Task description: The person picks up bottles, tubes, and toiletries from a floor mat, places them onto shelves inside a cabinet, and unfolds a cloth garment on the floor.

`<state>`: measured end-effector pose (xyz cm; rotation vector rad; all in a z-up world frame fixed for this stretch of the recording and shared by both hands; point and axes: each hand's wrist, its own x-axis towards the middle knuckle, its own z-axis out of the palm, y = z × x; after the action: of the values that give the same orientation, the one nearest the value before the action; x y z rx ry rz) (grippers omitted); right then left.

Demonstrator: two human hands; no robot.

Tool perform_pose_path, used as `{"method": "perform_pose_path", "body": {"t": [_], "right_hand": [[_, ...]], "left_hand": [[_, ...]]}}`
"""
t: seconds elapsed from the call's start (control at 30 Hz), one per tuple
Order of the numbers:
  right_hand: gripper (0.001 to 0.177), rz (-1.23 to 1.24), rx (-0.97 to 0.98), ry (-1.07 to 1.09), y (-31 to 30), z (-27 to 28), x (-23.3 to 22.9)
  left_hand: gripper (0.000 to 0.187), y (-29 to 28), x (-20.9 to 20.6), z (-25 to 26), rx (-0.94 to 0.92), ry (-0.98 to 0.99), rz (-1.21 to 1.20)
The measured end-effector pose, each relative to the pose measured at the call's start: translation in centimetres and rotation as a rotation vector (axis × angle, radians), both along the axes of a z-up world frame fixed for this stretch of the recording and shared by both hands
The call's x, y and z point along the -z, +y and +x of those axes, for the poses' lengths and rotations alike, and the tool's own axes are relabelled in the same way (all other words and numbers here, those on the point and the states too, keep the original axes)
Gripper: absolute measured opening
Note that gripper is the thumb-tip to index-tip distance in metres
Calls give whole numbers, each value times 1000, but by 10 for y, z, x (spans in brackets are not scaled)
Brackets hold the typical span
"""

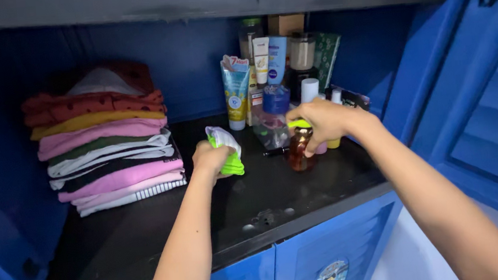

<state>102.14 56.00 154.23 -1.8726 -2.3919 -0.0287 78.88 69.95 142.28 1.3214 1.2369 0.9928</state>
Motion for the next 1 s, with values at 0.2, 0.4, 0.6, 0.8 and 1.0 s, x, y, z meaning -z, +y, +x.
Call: {"method": "perform_pose_path", "body": {"t": [0.2, 0.4, 0.6, 0.8, 1.0], "right_hand": [[73, -4, -49, -136, 29, -11, 12], [83, 160, -187, -77, 65, -30, -5], [80, 212, -204, -130, 106, -65, 6], [75, 113, 40, -246, 113, -78, 14], [69, 280, -56, -453, 131, -81, 22]], "left_hand": [[50, -6, -1, -6, -79, 190, 52], [53, -3, 1, -14, -125, 298, 53], [52, 1, 4, -18, -124, 349, 100], [55, -2, -1, -20, -129, 337, 96], [56, -4, -5, -20, -124, 318, 75]]}}
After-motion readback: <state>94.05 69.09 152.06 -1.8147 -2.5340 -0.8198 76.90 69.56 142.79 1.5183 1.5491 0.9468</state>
